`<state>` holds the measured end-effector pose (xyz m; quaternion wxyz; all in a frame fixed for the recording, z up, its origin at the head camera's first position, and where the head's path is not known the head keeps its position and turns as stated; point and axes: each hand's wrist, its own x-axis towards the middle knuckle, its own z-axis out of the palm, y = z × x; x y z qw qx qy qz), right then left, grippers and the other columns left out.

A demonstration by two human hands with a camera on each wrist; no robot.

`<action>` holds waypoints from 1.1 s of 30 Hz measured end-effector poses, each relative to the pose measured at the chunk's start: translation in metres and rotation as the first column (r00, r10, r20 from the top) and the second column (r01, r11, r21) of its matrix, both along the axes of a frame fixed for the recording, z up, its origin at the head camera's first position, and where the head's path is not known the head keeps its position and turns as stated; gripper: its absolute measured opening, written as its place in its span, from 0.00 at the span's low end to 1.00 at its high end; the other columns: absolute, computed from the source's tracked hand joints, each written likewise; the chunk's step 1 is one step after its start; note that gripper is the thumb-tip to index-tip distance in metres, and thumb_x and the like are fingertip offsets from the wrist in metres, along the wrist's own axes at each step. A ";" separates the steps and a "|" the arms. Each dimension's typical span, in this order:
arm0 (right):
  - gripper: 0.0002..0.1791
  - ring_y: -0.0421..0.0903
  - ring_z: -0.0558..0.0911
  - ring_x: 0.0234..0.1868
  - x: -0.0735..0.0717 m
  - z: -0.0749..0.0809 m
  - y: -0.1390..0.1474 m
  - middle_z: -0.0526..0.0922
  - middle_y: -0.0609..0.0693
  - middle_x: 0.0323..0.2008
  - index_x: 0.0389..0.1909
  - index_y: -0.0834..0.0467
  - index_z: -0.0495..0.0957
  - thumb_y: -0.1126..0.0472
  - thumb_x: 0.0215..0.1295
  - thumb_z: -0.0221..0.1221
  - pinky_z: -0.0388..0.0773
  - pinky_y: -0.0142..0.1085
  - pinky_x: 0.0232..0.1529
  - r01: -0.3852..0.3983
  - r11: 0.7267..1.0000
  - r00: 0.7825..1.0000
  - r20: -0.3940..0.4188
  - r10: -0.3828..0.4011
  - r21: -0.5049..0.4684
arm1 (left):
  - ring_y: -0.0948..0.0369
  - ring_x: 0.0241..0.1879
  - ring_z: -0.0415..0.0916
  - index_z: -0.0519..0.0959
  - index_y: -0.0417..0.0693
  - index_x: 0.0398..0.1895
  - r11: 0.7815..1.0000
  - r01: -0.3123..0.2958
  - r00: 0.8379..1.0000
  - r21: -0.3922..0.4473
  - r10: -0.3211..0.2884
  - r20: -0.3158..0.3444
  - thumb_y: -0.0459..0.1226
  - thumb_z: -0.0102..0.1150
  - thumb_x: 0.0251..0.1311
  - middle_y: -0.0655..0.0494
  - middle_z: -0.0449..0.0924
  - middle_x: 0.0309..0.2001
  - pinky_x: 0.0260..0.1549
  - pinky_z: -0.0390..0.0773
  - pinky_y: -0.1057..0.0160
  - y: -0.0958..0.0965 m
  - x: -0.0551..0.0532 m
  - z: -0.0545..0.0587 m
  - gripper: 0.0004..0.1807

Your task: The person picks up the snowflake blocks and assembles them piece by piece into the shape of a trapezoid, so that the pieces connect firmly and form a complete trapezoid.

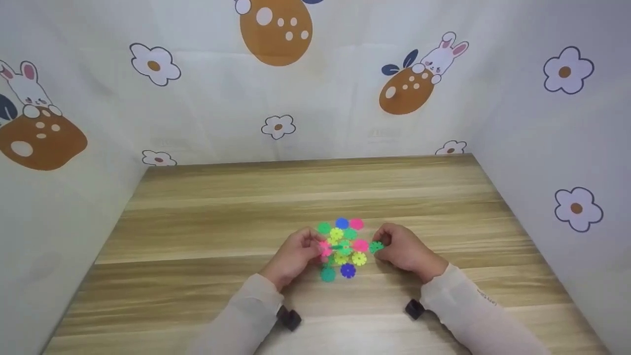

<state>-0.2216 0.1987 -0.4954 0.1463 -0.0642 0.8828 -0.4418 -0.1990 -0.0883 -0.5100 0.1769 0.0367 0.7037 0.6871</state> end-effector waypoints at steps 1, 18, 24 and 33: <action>0.13 0.47 0.76 0.30 0.000 0.000 0.000 0.77 0.53 0.34 0.42 0.59 0.80 0.74 0.57 0.66 0.75 0.36 0.29 0.008 1.000 1.000 0.016 -0.008 -0.025 | 0.59 0.38 0.83 0.77 0.39 0.52 1.000 -0.003 1.000 0.006 0.003 -0.002 0.26 0.54 0.71 0.52 0.81 0.37 0.45 0.84 0.61 0.000 0.000 -0.001 0.10; 0.09 0.39 0.81 0.27 -0.006 -0.019 -0.002 0.80 0.47 0.31 0.49 0.64 0.78 0.72 0.70 0.59 0.87 0.35 0.36 0.106 0.786 0.980 0.198 0.022 -0.610 | 0.57 0.41 0.85 0.75 0.41 0.54 0.999 -0.042 0.998 0.024 0.041 0.053 0.28 0.53 0.72 0.50 0.81 0.40 0.49 0.85 0.59 -0.001 -0.002 0.000 0.10; 0.11 0.39 0.81 0.28 -0.005 -0.018 -0.003 0.80 0.48 0.34 0.52 0.68 0.77 0.71 0.71 0.58 0.87 0.33 0.36 0.121 0.783 0.978 0.208 0.011 -0.610 | 0.56 0.42 0.85 0.75 0.41 0.54 0.999 -0.042 0.998 0.017 0.041 0.057 0.28 0.52 0.72 0.50 0.80 0.39 0.49 0.85 0.59 -0.001 -0.002 0.001 0.10; 0.12 0.39 0.83 0.29 -0.004 -0.018 -0.004 0.83 0.48 0.31 0.53 0.70 0.75 0.72 0.71 0.57 0.87 0.33 0.36 0.102 0.774 0.977 0.208 0.040 -0.625 | 0.58 0.39 0.84 0.75 0.39 0.54 0.999 -0.028 0.999 0.035 0.026 0.047 0.26 0.51 0.72 0.52 0.79 0.36 0.48 0.85 0.59 0.000 -0.001 0.000 0.11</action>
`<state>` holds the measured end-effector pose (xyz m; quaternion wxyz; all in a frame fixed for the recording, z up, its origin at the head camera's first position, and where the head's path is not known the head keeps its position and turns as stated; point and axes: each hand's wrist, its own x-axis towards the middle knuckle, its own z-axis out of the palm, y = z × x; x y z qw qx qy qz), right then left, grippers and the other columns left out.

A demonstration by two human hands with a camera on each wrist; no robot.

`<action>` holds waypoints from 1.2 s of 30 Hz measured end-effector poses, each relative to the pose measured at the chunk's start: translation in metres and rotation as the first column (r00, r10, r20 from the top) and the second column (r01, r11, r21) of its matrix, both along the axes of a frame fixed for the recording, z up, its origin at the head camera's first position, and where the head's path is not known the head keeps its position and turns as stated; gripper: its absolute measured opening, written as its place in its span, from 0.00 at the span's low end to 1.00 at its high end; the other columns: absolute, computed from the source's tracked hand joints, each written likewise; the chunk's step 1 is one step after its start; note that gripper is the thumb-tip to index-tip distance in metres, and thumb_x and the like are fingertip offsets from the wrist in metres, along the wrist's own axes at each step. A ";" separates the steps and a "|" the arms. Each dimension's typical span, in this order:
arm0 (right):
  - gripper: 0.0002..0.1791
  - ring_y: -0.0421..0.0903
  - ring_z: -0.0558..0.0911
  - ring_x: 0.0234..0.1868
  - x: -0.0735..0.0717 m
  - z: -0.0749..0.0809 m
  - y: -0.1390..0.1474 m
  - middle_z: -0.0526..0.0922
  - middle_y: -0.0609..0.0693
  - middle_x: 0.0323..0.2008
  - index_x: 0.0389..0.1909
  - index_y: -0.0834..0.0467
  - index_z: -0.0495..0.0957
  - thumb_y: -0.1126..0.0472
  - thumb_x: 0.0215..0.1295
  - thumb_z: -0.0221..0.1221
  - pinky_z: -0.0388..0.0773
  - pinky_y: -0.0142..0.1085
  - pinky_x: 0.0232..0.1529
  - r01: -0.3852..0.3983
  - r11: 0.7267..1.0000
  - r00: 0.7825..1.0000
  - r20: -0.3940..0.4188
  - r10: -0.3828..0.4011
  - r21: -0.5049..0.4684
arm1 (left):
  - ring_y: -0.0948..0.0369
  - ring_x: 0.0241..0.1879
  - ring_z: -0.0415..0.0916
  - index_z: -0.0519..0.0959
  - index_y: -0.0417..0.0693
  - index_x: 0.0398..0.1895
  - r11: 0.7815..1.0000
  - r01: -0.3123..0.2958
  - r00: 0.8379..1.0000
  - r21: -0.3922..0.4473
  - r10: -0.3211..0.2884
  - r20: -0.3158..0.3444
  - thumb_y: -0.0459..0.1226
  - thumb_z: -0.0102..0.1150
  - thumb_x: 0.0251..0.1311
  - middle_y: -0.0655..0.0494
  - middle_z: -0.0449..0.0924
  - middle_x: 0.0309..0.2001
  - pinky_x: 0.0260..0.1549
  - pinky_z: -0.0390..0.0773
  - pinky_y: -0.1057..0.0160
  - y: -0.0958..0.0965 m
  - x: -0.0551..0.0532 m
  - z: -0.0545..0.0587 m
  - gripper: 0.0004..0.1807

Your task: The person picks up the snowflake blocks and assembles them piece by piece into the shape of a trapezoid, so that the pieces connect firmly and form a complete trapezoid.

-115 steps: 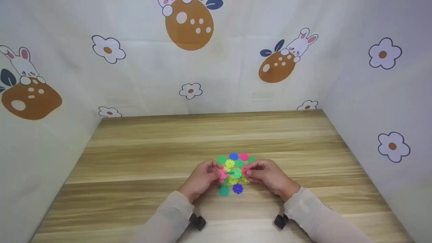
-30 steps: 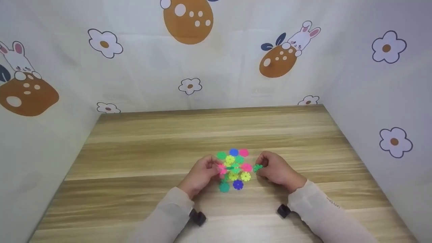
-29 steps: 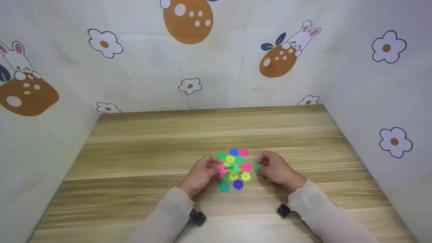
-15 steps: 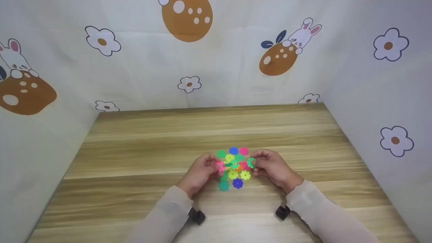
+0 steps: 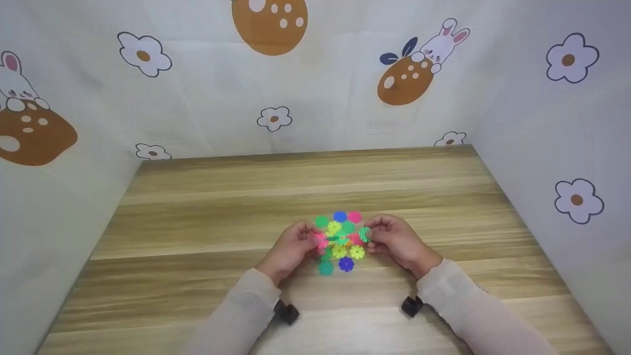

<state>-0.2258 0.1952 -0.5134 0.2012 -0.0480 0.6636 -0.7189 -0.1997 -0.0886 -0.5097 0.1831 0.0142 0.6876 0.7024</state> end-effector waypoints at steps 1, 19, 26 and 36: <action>0.11 0.39 0.83 0.29 0.000 0.000 0.000 0.83 0.48 0.31 0.52 0.69 0.75 0.72 0.70 0.57 0.87 0.33 0.36 -0.004 1.000 1.000 0.000 0.004 -0.003 | 0.58 0.38 0.84 0.75 0.39 0.54 1.000 0.000 1.000 0.007 0.000 -0.004 0.26 0.51 0.71 0.52 0.79 0.36 0.48 0.85 0.59 0.000 0.000 0.000 0.11; 0.06 0.40 0.82 0.29 -0.001 -0.002 0.000 0.82 0.47 0.30 0.46 0.64 0.74 0.72 0.71 0.56 0.87 0.33 0.36 -0.017 1.000 1.000 -0.003 0.016 -0.013 | 0.59 0.38 0.84 0.75 0.38 0.52 1.000 -0.020 1.000 0.006 0.020 -0.009 0.25 0.51 0.72 0.52 0.80 0.36 0.47 0.86 0.59 0.003 0.000 0.000 0.10; 0.06 0.40 0.83 0.28 0.000 -0.002 -0.001 0.82 0.48 0.29 0.46 0.65 0.73 0.73 0.71 0.56 0.87 0.34 0.36 -0.031 0.999 0.999 -0.011 0.031 -0.010 | 0.59 0.39 0.85 0.76 0.38 0.52 1.000 -0.019 1.000 -0.006 0.019 -0.003 0.26 0.52 0.72 0.51 0.80 0.38 0.48 0.86 0.60 0.002 0.000 0.002 0.09; 0.07 0.41 0.86 0.28 0.000 -0.004 -0.001 0.84 0.48 0.29 0.44 0.64 0.74 0.75 0.69 0.58 0.89 0.36 0.38 -0.052 0.998 0.999 -0.013 0.052 -0.028 | 0.61 0.35 0.84 0.75 0.35 0.51 0.999 0.011 1.000 0.043 -0.009 -0.029 0.21 0.52 0.68 0.53 0.79 0.34 0.46 0.86 0.62 0.003 0.000 -0.002 0.11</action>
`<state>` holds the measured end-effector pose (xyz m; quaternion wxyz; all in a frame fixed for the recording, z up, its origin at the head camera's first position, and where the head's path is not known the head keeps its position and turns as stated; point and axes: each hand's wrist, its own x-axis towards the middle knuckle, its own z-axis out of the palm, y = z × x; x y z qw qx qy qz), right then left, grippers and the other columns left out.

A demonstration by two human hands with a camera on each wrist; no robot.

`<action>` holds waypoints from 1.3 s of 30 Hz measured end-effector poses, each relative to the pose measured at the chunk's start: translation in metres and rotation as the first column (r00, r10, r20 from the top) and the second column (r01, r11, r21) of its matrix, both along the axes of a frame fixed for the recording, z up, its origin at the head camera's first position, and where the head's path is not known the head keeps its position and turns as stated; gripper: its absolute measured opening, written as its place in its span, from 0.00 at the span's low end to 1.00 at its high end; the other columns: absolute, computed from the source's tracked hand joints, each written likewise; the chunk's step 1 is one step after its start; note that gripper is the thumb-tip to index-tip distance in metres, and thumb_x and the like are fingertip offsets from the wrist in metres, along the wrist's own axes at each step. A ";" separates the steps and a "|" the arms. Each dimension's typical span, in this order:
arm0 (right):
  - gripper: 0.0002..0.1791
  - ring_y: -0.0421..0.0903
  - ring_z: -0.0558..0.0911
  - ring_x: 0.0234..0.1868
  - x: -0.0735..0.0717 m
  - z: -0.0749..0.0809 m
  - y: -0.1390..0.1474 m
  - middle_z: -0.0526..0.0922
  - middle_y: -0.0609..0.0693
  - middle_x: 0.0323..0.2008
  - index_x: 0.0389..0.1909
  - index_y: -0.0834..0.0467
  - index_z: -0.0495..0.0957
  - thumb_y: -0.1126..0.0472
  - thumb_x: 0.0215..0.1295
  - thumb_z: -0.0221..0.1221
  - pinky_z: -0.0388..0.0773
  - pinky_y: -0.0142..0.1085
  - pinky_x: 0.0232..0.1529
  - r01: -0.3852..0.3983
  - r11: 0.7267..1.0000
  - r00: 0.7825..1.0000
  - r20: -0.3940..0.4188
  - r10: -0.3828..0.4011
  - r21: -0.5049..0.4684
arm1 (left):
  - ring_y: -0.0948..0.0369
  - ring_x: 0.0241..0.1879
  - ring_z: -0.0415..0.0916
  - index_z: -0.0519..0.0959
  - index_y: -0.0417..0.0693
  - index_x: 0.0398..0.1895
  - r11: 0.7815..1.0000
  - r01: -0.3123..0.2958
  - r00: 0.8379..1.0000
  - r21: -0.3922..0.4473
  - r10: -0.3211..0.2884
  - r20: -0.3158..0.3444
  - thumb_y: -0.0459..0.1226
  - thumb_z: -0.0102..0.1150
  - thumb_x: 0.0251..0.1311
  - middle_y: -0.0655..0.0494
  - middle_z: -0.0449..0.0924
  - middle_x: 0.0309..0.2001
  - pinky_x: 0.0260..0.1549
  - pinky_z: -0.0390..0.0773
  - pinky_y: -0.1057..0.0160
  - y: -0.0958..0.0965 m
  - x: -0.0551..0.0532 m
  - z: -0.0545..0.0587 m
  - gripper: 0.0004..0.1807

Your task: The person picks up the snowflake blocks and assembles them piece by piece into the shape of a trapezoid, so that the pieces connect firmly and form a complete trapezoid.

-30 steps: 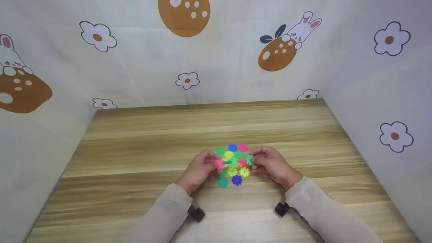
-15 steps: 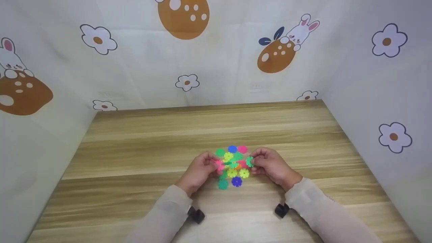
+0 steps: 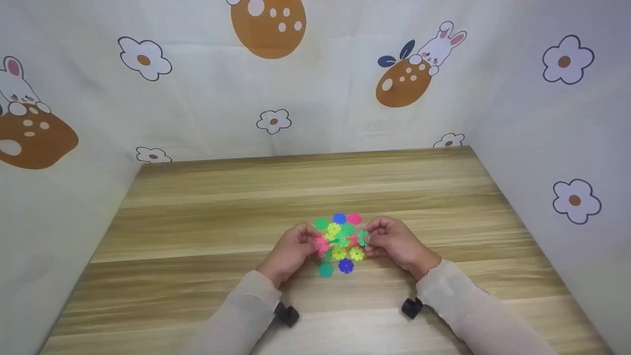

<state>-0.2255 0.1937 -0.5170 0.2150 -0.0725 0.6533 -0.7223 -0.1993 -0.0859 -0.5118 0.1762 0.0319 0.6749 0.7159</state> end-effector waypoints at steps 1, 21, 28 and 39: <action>0.07 0.41 0.86 0.28 0.000 0.000 0.000 0.84 0.48 0.29 0.44 0.64 0.75 0.75 0.69 0.58 0.89 0.37 0.38 -0.001 1.000 1.000 -0.002 0.001 0.003 | 0.61 0.35 0.84 0.75 0.35 0.51 1.000 -0.001 1.000 -0.006 0.001 -0.001 0.21 0.52 0.68 0.53 0.79 0.34 0.46 0.86 0.62 0.000 0.000 0.000 0.11; 0.17 0.41 0.87 0.33 0.003 0.006 -0.005 0.84 0.49 0.36 0.59 0.74 0.75 0.72 0.73 0.55 0.89 0.37 0.40 0.013 0.999 1.000 -0.026 -0.011 0.052 | 0.59 0.39 0.81 0.72 0.38 0.50 0.997 0.047 0.999 -0.061 -0.047 -0.013 0.31 0.62 0.67 0.53 0.79 0.40 0.46 0.83 0.61 0.001 0.001 0.003 0.13; 0.12 0.43 0.88 0.36 0.009 0.013 -0.017 0.84 0.50 0.37 0.52 0.71 0.74 0.72 0.70 0.60 0.89 0.37 0.43 0.014 0.999 0.999 -0.052 -0.012 0.042 | 0.58 0.36 0.81 0.68 0.38 0.56 0.990 0.125 0.991 -0.065 -0.129 -0.045 0.34 0.61 0.71 0.53 0.77 0.41 0.44 0.85 0.60 -0.002 0.000 0.003 0.17; 0.21 0.46 0.89 0.48 0.013 0.018 -0.024 0.85 0.54 0.47 0.63 0.77 0.72 0.73 0.72 0.57 0.85 0.38 0.54 -0.055 0.998 0.996 -0.063 0.057 0.039 | 0.59 0.38 0.78 0.73 0.50 0.70 0.972 0.197 0.978 -0.127 -0.204 -0.039 0.34 0.60 0.72 0.51 0.80 0.46 0.40 0.81 0.63 -0.002 0.000 0.006 0.24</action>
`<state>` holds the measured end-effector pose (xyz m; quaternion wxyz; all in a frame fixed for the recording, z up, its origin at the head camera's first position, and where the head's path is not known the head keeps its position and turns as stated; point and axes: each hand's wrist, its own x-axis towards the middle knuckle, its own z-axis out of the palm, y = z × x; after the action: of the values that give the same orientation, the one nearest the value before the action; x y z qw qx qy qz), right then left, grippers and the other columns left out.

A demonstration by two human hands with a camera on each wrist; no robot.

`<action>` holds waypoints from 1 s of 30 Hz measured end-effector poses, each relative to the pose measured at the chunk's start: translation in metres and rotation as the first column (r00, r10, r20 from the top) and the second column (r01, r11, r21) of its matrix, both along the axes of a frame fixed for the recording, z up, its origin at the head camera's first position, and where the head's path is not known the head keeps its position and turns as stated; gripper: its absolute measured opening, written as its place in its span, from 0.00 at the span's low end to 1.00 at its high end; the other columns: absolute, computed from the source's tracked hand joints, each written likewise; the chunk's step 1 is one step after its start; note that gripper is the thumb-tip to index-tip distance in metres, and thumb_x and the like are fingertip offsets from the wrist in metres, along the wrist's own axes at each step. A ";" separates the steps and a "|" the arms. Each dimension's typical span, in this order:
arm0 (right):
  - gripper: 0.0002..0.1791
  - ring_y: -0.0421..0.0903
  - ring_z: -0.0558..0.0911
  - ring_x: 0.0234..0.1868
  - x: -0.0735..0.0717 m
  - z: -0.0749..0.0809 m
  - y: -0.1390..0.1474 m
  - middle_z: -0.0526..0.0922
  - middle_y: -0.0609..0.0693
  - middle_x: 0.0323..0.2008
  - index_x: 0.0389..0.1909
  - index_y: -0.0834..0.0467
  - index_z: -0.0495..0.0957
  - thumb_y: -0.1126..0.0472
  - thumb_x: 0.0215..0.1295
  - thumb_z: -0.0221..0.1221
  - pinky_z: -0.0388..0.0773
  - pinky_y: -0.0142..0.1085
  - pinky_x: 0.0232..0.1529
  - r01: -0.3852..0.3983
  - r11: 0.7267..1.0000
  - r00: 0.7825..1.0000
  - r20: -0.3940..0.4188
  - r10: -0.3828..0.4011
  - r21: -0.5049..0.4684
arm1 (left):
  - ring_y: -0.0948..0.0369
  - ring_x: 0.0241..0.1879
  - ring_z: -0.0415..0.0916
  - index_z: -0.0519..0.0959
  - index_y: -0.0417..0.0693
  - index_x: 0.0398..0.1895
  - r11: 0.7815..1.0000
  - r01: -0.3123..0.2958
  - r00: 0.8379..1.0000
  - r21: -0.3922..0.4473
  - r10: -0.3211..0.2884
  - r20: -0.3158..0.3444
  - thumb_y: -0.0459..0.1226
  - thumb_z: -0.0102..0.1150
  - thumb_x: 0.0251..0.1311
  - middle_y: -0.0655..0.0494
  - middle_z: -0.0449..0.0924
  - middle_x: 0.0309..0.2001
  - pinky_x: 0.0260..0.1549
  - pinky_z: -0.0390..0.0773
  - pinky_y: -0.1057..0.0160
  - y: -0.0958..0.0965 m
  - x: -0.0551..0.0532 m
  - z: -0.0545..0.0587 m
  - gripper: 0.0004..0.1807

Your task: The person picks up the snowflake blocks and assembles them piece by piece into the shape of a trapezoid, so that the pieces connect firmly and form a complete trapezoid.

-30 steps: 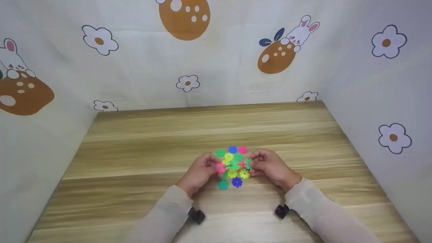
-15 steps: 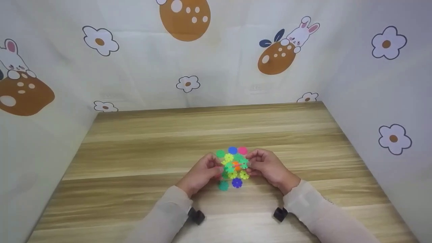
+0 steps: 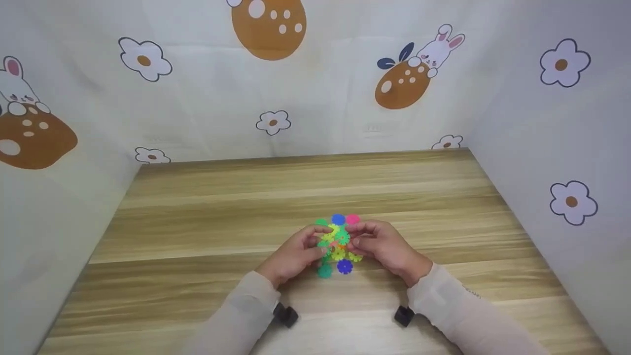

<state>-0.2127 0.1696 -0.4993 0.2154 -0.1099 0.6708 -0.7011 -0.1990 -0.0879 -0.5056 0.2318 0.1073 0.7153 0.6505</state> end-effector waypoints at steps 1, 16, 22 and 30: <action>0.22 0.46 0.89 0.49 0.000 0.000 -0.001 0.85 0.54 0.47 0.64 0.76 0.72 0.73 0.72 0.57 0.85 0.38 0.56 -0.016 1.000 1.000 0.000 0.016 -0.001 | 0.59 0.38 0.78 0.73 0.51 0.70 1.000 0.002 1.000 -0.003 -0.002 0.001 0.34 0.60 0.73 0.51 0.80 0.48 0.40 0.81 0.64 0.000 0.000 0.000 0.24; 0.24 0.45 0.85 0.36 -0.018 0.008 0.000 0.82 0.62 0.53 0.64 0.72 0.76 0.68 0.69 0.57 0.87 0.36 0.45 0.062 0.991 0.997 -0.052 -0.056 0.116 | 0.57 0.37 0.82 0.68 0.60 0.77 0.999 -0.028 0.999 0.037 0.026 0.037 0.34 0.59 0.75 0.46 0.78 0.54 0.34 0.81 0.65 0.000 0.000 -0.002 0.30; 0.21 0.46 0.78 0.30 -0.034 0.003 0.015 0.81 0.55 0.33 0.59 0.72 0.79 0.71 0.66 0.56 0.82 0.33 0.32 0.166 0.967 0.985 -0.082 -0.152 0.194 | 0.58 0.35 0.84 0.66 0.62 0.79 0.997 -0.057 0.997 0.055 0.054 0.048 0.33 0.54 0.77 0.46 0.73 0.55 0.32 0.82 0.65 0.000 0.000 -0.001 0.31; 0.25 0.44 0.70 0.21 -0.040 0.002 0.019 0.73 0.48 0.22 0.69 0.60 0.78 0.65 0.71 0.59 0.75 0.32 0.26 0.056 0.920 0.998 -0.055 -0.037 0.388 | 0.59 0.28 0.76 0.69 0.62 0.77 0.995 -0.096 0.995 0.041 0.094 0.036 0.33 0.54 0.75 0.44 0.72 0.59 0.23 0.77 0.68 -0.002 0.001 -0.002 0.30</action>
<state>-0.2531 0.1882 -0.4976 0.2005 -0.0655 0.8038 -0.5562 -0.1985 -0.0895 -0.5074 0.2103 0.0670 0.7016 0.6775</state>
